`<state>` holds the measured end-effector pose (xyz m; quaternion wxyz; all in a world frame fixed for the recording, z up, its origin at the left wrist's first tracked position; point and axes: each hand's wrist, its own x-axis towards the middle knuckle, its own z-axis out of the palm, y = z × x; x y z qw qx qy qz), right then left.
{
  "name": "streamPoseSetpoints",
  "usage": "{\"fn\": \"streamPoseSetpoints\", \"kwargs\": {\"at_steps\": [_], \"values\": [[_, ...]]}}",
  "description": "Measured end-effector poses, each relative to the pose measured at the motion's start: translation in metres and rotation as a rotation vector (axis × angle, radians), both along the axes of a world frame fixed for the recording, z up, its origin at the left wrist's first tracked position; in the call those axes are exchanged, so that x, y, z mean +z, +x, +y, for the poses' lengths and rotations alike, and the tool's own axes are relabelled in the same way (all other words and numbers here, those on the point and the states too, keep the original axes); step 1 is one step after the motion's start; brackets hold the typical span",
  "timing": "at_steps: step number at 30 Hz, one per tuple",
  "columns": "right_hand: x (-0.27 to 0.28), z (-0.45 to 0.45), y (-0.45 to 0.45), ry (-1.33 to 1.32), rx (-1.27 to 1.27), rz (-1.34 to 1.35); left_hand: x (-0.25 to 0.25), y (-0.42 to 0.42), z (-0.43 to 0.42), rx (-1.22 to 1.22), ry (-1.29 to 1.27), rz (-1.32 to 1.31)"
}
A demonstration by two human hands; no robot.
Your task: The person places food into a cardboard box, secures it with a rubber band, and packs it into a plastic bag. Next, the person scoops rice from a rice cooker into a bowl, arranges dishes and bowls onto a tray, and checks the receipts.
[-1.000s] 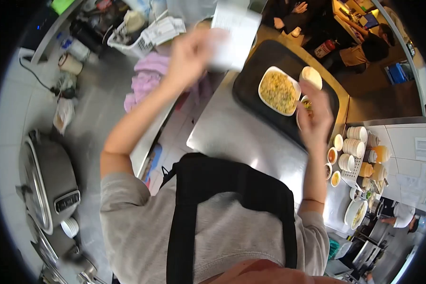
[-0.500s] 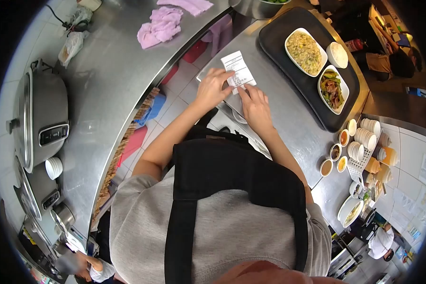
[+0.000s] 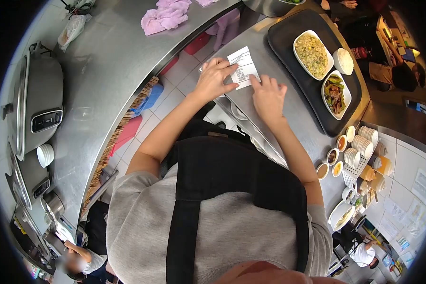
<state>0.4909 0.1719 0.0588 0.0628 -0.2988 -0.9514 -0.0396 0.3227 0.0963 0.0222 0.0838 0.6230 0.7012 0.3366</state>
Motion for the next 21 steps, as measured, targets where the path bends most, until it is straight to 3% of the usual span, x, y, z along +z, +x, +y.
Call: {"fn": "streamPoseSetpoints", "kwargs": {"at_steps": [7,12,21], "values": [[0.001,0.001,0.001,0.033,0.043,0.038,0.002,-0.001,-0.001,0.024,0.038,0.02],[-0.01,-0.014,-0.007,-0.11,0.116,0.204,0.002,-0.001,-0.001,0.029,0.045,0.011],[-0.008,-0.024,-0.013,-0.168,0.117,0.152,-0.002,-0.001,-0.001,0.037,0.066,0.003]]}}
